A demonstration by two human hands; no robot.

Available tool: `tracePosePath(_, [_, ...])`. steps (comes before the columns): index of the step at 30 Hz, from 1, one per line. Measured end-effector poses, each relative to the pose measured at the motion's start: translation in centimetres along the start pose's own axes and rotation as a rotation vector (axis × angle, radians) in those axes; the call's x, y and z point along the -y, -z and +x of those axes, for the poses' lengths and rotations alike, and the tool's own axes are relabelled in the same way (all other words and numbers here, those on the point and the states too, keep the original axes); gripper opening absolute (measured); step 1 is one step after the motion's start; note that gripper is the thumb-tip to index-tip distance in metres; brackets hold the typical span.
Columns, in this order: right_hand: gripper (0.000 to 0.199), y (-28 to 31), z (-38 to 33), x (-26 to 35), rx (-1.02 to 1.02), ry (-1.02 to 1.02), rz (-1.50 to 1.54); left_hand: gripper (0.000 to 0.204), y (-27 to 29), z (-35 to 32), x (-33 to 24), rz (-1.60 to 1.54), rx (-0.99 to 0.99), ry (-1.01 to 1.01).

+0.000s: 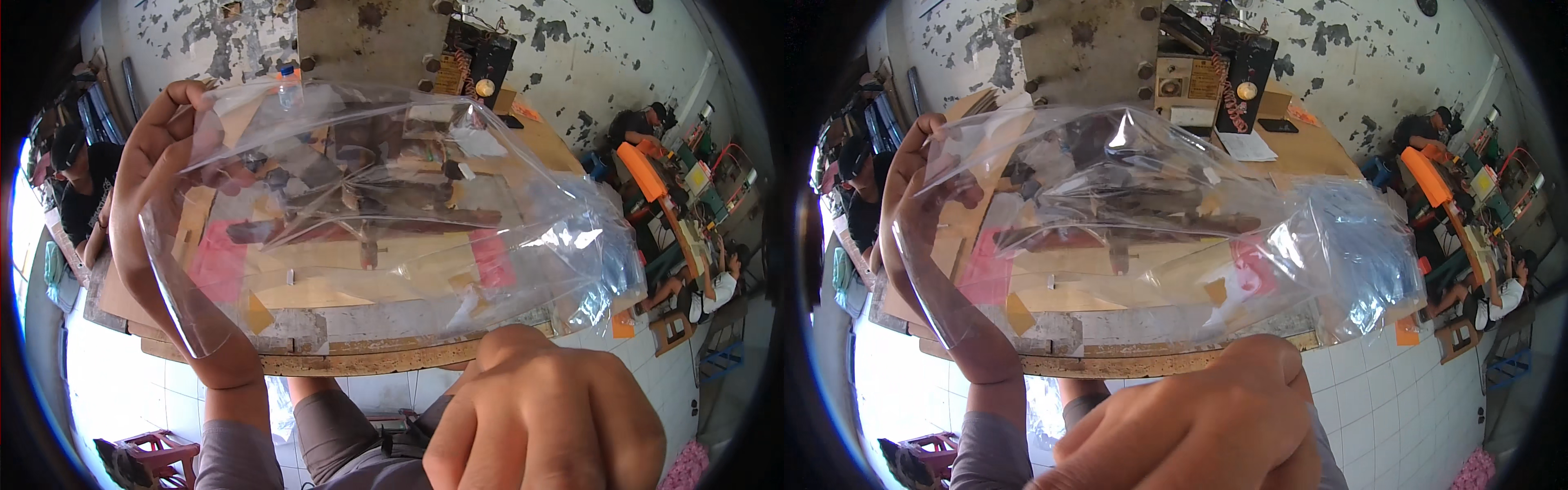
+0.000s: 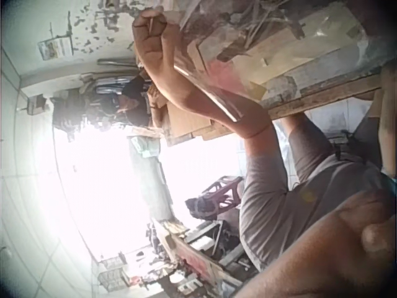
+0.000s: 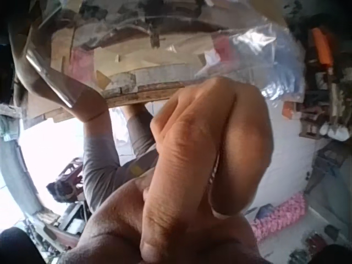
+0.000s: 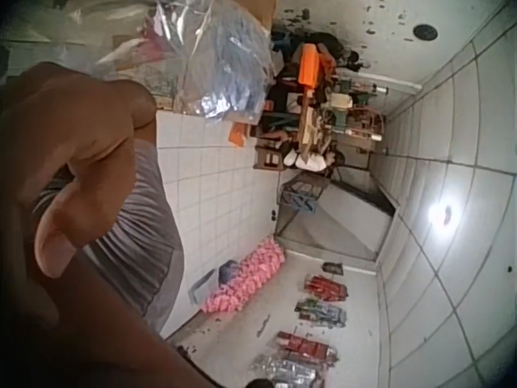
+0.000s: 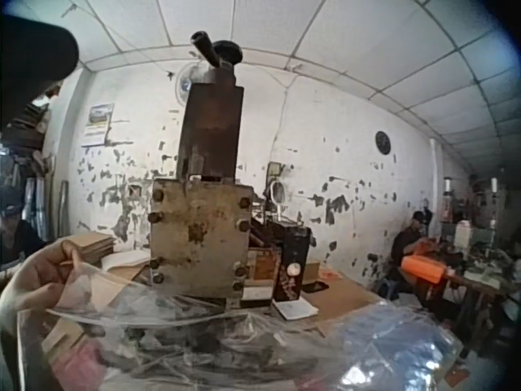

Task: The person picks up a clear plastic sheet from the table, aligns it under a heat-sealing machine, and presses it down while checking the edges.

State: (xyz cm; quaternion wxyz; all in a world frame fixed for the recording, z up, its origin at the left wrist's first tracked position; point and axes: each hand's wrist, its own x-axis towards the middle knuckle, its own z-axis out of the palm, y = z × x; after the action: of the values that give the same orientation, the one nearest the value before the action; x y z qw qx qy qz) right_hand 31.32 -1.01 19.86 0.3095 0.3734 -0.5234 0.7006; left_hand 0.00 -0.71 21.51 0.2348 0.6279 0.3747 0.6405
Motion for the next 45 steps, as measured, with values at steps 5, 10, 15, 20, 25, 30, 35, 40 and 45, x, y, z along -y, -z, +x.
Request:
tracePosePath(5, [0.019, 0.3, -0.4, -0.5, 0.047, 0.002, 0.066, 0.072, 0.6, 0.1, 0.6, -0.056, 0.025, -0.013])
tracePosePath(10, [0.020, 0.5, -0.4, -0.7, 0.102, -0.017, 0.062, 0.067, -0.5, -0.1, -0.1, -0.092, 0.034, 0.021])
tracePosePath(15, [0.021, 1.4, -1.0, -1.2, 0.103, -0.024, 0.059, 0.035, -0.5, -0.2, -0.6, 0.002, 0.005, 0.129])
tracePosePath(20, [0.021, 1.6, -1.7, -1.5, 0.072, -0.021, -0.009, 0.025, -1.3, -0.1, -0.1, 0.106, -0.033, 0.052])
tracePosePath(25, [0.020, 0.8, -0.4, -1.9, -0.136, 0.027, -0.361, 0.018, -1.5, -0.5, 0.9, 0.248, -0.159, -0.031])
tracePosePath(30, [0.012, 4.4, 1.6, -0.7, 0.053, 0.174, -1.453, 0.017, -2.6, -0.5, -0.7, 0.399, -0.269, 0.025])
tracePosePath(35, [0.034, 6.7, 3.2, 1.8, 0.012, -0.012, -2.275, 0.020, -2.2, -0.8, -0.7, 0.442, -0.304, 0.006])
tracePosePath(40, [0.044, 9.2, 2.3, 1.7, -0.239, -0.042, -2.171, 0.022, -1.8, -0.8, -0.7, 0.564, -0.201, 0.088])
tracePosePath(45, [0.029, 9.1, 2.3, 1.8, -0.165, 0.004, -2.148, 0.040, -1.8, -1.0, -0.5, 0.285, -0.066, 0.092])
